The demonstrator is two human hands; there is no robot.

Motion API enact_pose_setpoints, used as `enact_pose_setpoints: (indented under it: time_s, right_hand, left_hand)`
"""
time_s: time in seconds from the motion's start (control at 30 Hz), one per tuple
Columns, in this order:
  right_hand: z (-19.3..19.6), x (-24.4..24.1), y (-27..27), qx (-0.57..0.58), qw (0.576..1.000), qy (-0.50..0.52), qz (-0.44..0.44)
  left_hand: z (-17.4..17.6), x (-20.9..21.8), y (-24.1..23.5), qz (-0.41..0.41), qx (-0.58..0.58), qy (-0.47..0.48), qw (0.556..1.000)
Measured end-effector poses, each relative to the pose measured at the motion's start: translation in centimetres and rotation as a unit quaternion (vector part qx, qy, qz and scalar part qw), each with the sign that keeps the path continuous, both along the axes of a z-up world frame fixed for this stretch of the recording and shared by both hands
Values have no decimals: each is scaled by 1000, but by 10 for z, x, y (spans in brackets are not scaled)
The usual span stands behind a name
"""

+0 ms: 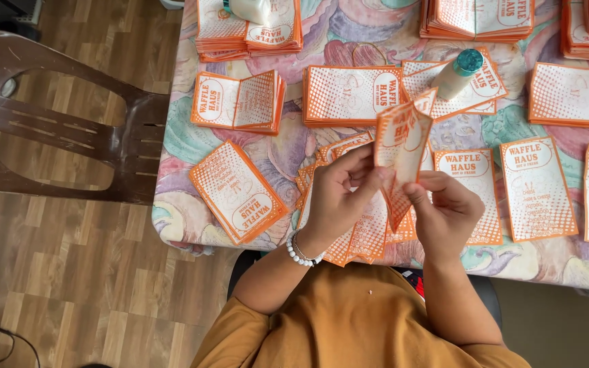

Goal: Folding and stacking printed paper bags at a table in a repetitive manner.

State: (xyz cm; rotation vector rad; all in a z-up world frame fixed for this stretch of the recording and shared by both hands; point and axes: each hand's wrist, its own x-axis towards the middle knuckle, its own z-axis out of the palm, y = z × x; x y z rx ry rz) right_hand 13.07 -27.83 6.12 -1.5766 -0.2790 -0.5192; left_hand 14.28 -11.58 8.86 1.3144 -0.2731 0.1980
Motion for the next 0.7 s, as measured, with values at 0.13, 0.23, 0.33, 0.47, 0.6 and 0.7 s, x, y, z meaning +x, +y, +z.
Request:
enact_pose_setpoints:
  time_s: [0.13,0.23,0.33,0.47,0.6,0.7]
  right_hand:
    - [-27,7,-2,66,990,52,-112]
    - [-54,13,-10,121,979,51,-157]
    - [-44,17,6,178,963,38,-197]
    - [-24,23,5,245,935,27,-254]
    - [-23,24,-9,302,924,75,-222]
    - [-18,15,-14,291,928,197,-125]
  left_hand:
    - [-15,0,14,82,40,-12,996]
    - [-18,-8,17,175,48,-23,983]
    - [-27,-21,12,269,52,-25,961]
    - [-36,-27,22,368,12,25,929]
    - [-37,-25,42,365,-144,130,910]
    - [-33,-29,66,357,-165,61,918]
